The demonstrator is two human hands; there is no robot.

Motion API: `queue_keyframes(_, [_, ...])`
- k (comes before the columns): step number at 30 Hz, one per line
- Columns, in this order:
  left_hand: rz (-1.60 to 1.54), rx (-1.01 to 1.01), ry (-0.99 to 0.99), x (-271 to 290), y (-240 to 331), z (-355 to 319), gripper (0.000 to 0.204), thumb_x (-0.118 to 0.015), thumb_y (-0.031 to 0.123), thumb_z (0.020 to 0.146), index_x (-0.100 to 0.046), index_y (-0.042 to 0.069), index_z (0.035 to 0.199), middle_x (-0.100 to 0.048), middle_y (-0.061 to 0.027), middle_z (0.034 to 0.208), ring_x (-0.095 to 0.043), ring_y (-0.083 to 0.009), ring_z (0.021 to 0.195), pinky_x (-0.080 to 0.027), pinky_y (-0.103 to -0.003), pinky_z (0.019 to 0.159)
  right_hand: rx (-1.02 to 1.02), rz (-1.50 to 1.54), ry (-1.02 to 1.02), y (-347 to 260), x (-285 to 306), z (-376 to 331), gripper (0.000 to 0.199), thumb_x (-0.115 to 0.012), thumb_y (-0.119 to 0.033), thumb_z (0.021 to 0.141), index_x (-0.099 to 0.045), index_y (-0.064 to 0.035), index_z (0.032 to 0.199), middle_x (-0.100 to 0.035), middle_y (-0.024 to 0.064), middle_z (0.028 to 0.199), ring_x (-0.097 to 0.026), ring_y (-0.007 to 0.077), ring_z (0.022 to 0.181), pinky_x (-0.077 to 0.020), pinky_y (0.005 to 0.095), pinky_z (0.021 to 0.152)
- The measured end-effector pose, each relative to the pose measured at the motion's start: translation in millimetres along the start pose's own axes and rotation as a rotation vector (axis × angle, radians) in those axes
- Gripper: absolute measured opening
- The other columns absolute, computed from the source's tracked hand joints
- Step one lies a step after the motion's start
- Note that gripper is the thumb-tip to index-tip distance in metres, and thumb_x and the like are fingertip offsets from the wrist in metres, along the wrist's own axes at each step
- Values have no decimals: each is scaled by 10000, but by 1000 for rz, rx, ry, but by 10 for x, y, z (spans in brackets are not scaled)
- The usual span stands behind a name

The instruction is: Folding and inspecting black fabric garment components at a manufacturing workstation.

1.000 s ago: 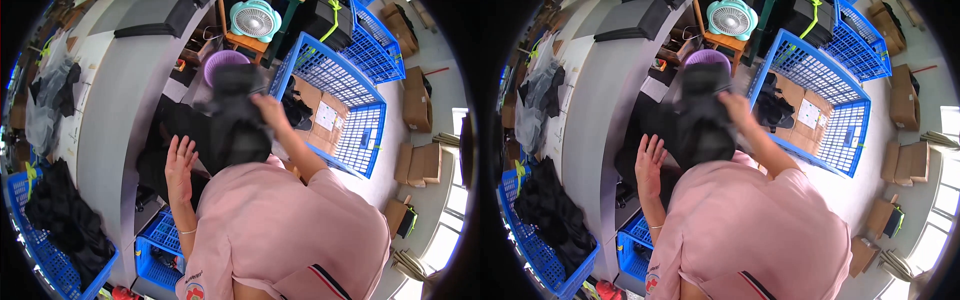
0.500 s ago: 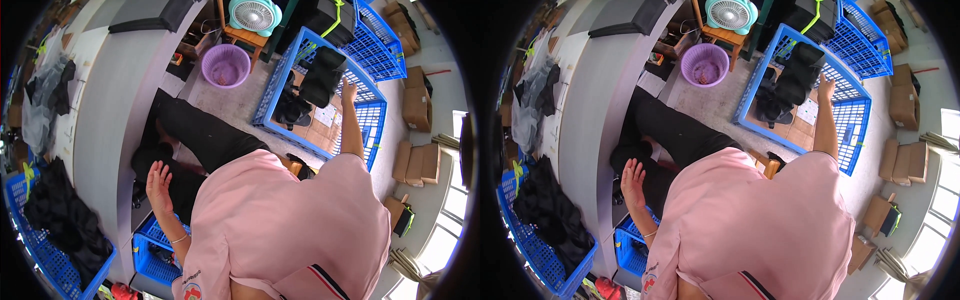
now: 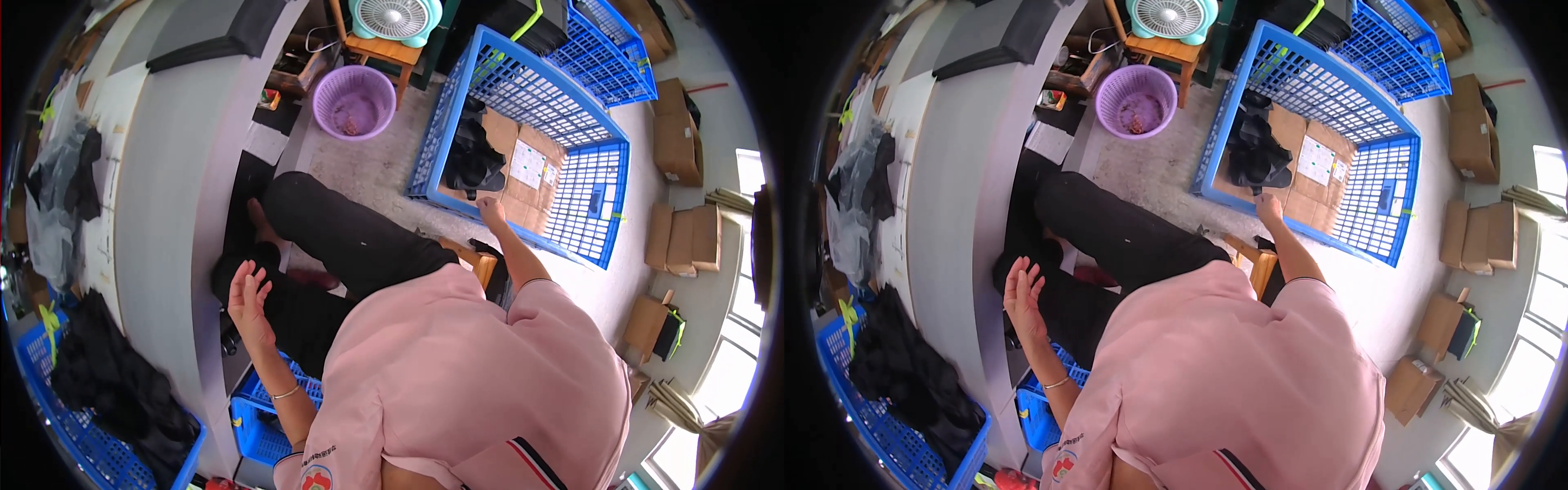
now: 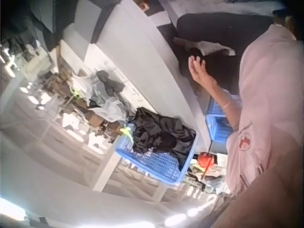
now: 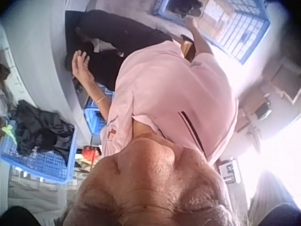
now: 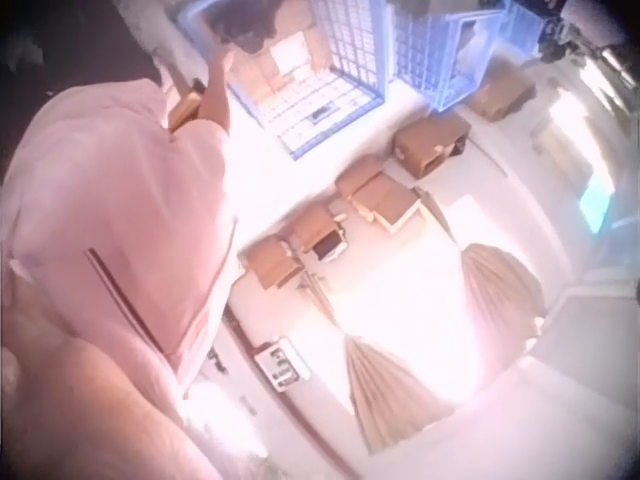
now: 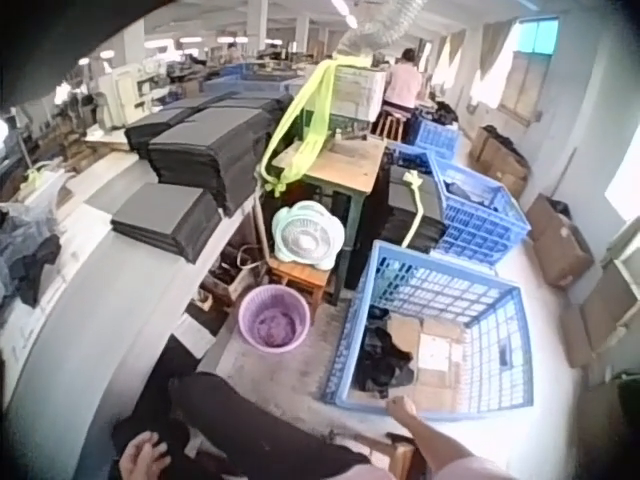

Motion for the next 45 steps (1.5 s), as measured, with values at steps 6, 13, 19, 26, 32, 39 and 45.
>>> queue_keyframes(6, [179, -179, -353, -1592, 440, 532, 352, -593, 127, 978, -573, -28, 1293, -611, -130, 1273, -614, -197, 1122, -507, -321, 940, -30, 161, -272, 85, -209, 327, 209, -712, -251, 753, -753, -84, 872, -712, 164, 878, -698, 303, 849, -543, 407, 767])
queue_keyframes(13, [443, -127, -880, -4014, -567, 752, 461, -696, 239, 911, -577, -35, 1261, -625, -206, 1230, -596, -267, 1169, -474, -347, 981, -8, 9, -407, -58, -603, 449, 278, -711, -238, 722, -729, -88, 955, -706, 153, 975, -682, 311, 947, -539, 413, 848])
queue_keyframes(19, [741, -209, -964, -5212, -1810, 675, 850, -768, 353, 809, -355, -47, 1436, -426, -296, 1426, -403, -398, 1359, -313, -415, 1143, -97, -8, -374, 365, -620, 504, 365, -663, -225, 771, -687, -118, 1120, -667, 159, 1156, -624, 322, 1113, -492, 406, 974])
queue_keyframes(26, [990, -115, -705, -5456, -2527, 1055, 743, -710, 229, 845, -331, 66, 1463, -396, -200, 1483, -399, -372, 1369, -255, -702, 1074, -315, 196, -229, 810, -834, 809, 478, -752, -207, 735, -650, -78, 1184, -595, 213, 1208, -595, 362, 1131, -489, 416, 972])
queue_keyframes(32, [1038, -323, -643, -5552, -2381, 1069, 534, -672, 222, 874, -464, 66, 1340, -553, -156, 1325, -526, -365, 1239, -255, -694, 1077, -495, 446, -125, 1128, -1238, 1291, 570, -797, -235, 722, -635, -99, 1251, -544, 234, 1284, -585, 353, 1145, -476, 402, 990])
queue_keyframes(39, [989, -393, -706, -5718, -2328, 884, 490, -654, 219, 885, -480, 32, 1303, -562, -165, 1283, -532, -377, 1207, -221, -670, 1105, -687, 553, 130, 2015, -1465, 1532, 569, -809, -203, 733, -628, -50, 1251, -549, 204, 1263, -602, 335, 1106, -477, 372, 970])
queue_keyframes(45, [1023, -383, -710, -5510, -2348, 1108, 483, -646, 220, 888, -484, 32, 1303, -556, -162, 1293, -529, -378, 1210, -222, -670, 1101, -522, 230, 567, 1355, -447, 1590, 462, -633, -167, 905, -496, 82, 1271, -380, 242, 1467, -489, 424, 1252, -451, 430, 1011])
Point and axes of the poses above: each hand's wrist, its own z-axis towards the middle knuckle, its own x-axis out of the back of the hand, y = z × x, the point moved 10 cm from there along z, towards the middle knuckle
